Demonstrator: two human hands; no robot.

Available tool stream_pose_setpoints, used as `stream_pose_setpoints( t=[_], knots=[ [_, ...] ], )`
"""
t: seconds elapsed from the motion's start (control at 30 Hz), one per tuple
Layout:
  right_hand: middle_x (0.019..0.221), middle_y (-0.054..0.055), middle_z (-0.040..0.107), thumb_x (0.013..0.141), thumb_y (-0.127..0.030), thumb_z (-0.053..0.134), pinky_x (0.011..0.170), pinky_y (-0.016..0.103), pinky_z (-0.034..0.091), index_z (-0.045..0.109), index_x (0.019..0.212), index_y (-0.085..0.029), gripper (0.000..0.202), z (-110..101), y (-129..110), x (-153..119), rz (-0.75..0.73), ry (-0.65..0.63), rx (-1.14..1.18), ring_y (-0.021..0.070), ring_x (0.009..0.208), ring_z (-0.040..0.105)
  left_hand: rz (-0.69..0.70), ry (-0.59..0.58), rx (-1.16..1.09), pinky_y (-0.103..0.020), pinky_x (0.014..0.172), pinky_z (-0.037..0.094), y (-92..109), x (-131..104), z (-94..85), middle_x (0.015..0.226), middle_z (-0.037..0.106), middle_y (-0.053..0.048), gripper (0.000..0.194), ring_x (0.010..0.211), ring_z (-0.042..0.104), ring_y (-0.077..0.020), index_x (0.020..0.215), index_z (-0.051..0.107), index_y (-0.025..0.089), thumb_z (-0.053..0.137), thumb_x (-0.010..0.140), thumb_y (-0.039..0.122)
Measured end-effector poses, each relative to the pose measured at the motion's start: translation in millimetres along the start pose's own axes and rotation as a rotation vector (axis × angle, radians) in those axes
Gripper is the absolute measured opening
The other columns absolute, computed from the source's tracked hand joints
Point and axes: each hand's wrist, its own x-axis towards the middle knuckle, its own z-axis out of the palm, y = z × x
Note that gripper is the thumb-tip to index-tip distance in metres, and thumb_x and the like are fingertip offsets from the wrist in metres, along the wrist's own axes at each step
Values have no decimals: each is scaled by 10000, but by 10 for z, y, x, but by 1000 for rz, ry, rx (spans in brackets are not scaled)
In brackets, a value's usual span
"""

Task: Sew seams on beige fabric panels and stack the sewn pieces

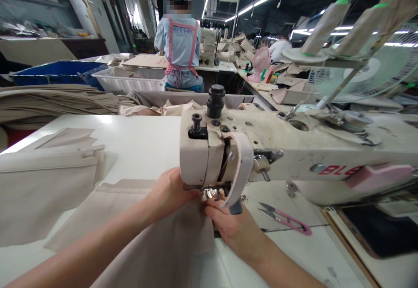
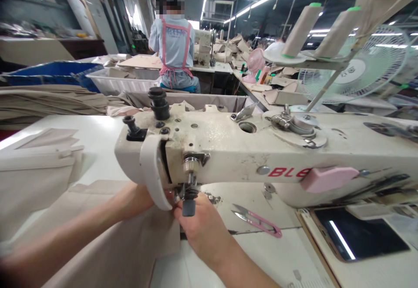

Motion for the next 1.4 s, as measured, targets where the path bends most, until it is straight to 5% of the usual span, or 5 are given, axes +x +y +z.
stream_pose_setpoints(
  t=[0.27,0.53,0.67,0.9,1.4],
  knots=[
    [929,75,680,939,-184,448,808,393,499,663,999,-222,226,-76,-136,-69,231,-11,141,239,899,622,122,17,-12,-287,677,442,68,-849,366,851,561,-30,259,759,521,-184,815,486,180,710,686,187],
    [1040,108,683,740,-403,758,856,315,531,593,1173,-170,519,-63,-696,-370,1050,61,1550,210,998,656,57,-44,-166,-256,676,428,52,-802,234,794,602,7,154,759,544,-154,852,603,175,708,759,240],
    [934,83,705,703,-432,790,799,269,532,657,1081,-156,487,20,-751,-311,1056,121,1504,180,891,671,101,-13,-175,-248,673,445,72,-841,290,796,605,-9,53,754,561,-144,852,625,160,641,834,207],
    [783,57,693,740,-487,728,765,316,527,740,862,-147,361,38,-788,-242,1121,119,1379,192,779,641,770,285,128,-272,675,467,40,-910,413,832,605,-81,208,751,522,-159,1065,594,91,417,958,108],
    [845,64,698,854,-380,599,794,335,538,732,907,-168,255,-67,-707,-412,1011,75,1204,203,794,660,781,162,165,-274,682,470,-14,-928,436,862,582,-85,227,770,495,-168,1089,558,85,367,968,110]
  ],
)
